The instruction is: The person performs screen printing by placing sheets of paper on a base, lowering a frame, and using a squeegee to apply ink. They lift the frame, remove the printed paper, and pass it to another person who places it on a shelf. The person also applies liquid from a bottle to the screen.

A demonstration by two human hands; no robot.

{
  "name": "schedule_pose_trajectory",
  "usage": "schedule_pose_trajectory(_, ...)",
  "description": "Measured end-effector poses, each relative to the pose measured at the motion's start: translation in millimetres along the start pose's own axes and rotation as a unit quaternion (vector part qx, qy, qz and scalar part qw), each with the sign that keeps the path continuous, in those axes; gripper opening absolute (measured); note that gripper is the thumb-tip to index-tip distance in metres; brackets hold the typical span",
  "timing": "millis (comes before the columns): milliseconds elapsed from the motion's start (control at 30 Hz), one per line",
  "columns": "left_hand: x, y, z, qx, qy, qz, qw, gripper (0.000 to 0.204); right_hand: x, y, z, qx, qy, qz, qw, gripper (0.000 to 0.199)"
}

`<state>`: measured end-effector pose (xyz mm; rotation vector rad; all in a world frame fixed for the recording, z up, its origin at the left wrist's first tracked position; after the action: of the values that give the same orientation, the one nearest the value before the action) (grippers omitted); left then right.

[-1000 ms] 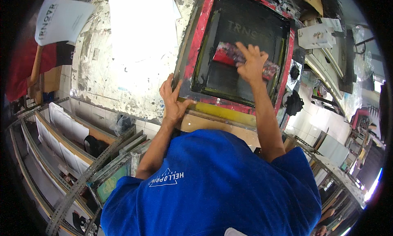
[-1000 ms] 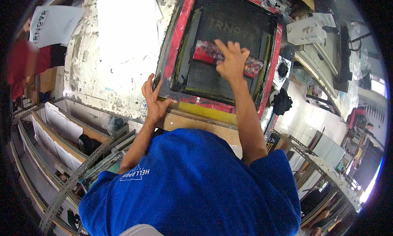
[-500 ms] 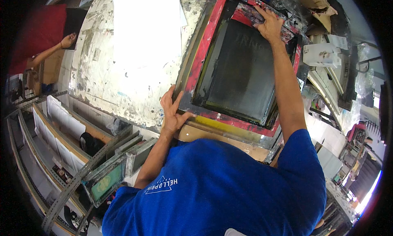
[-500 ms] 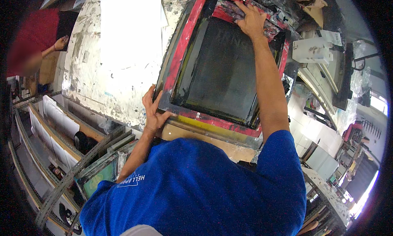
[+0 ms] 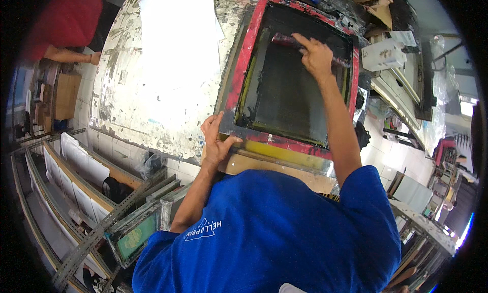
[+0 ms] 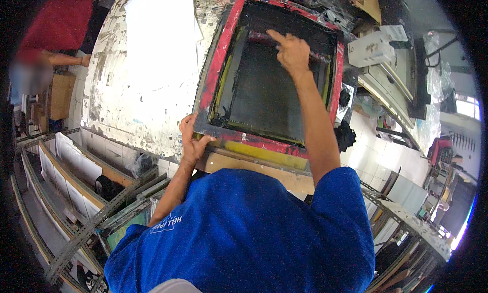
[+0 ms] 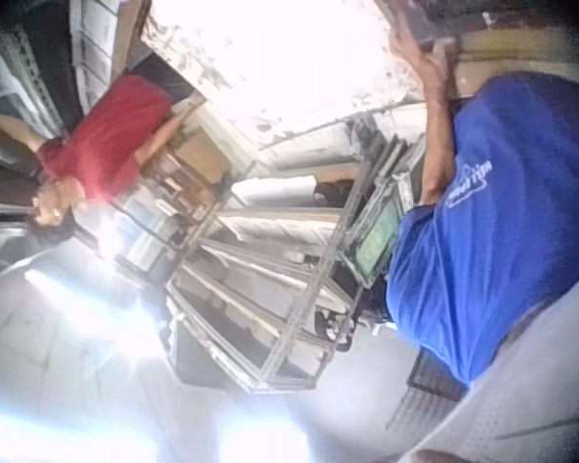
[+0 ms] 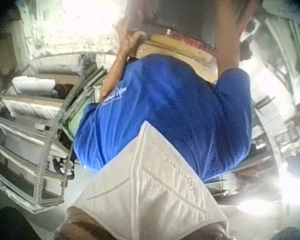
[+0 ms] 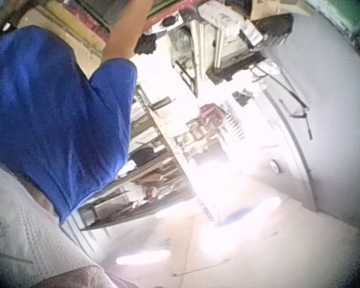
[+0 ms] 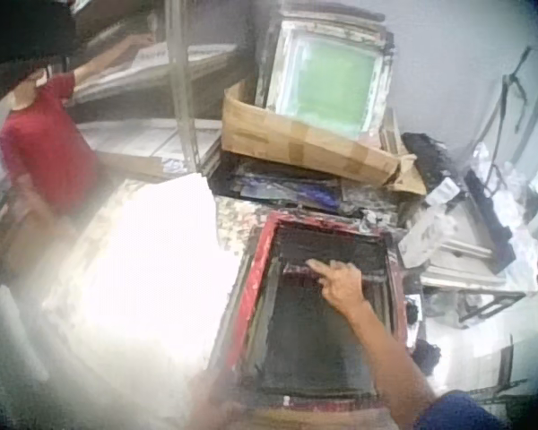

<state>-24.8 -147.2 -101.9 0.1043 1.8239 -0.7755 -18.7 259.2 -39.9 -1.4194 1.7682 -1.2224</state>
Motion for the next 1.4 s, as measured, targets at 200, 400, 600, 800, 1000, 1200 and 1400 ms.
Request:
schedule_pose_trajectory(200, -40.4, -12.2, -15.5, -0.052, 0.031, 0.055, 0.997, 0.091, 80.8, -102.7, 76.6, 0.067, 0.041, -0.038, 0.996, 0.055)
schedule_pose_trajectory(400, -86.8, -23.5, -44.6, -0.122, 0.041, 0.141, 0.982, 0.080, 142.7, -222.9, 97.2, 0.095, 0.035, -0.053, 0.993, 0.061)
schedule_pose_trajectory(600, -166.9, -30.3, -106.2, -0.215, 0.078, 0.205, 0.952, 0.052, 119.8, -268.1, 43.2, -0.104, -0.048, 0.011, 0.993, 0.070)
schedule_pose_trajectory(800, -149.5, 6.2, -197.7, -0.204, 0.170, 0.310, 0.913, 0.054, 103.2, -323.2, -46.5, -0.078, -0.045, -0.070, 0.993, 0.052)
schedule_pose_trajectory(1000, -13.1, 141.2, -310.5, -0.030, 0.012, 0.071, 0.997, 0.044, 94.6, -346.9, -83.4, -0.065, -0.031, -0.070, 0.995, 0.052)
schedule_pose_trajectory(1200, 4.7, 201.3, -322.0, 0.043, 0.056, -0.247, 0.966, 0.037, 80.5, -329.1, -94.5, -0.056, 0.134, -0.134, 0.980, 0.049)
schedule_pose_trajectory(1400, -3.7, 184.8, -322.8, 0.082, -0.022, -0.063, 0.994, 0.024, 85.6, -331.2, -88.6, -0.063, -0.045, -0.177, 0.981, 0.051)
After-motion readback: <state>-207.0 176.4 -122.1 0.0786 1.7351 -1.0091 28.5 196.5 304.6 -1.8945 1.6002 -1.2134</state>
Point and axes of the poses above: each hand's wrist, its own z-axis away from the middle knuckle, its own y-axis out of the palm, x = y × z, the point moved 5 cm from there along -z, towards the middle knuckle, and after that the axes turned 4 degrees about z, right-handed, at the moved point
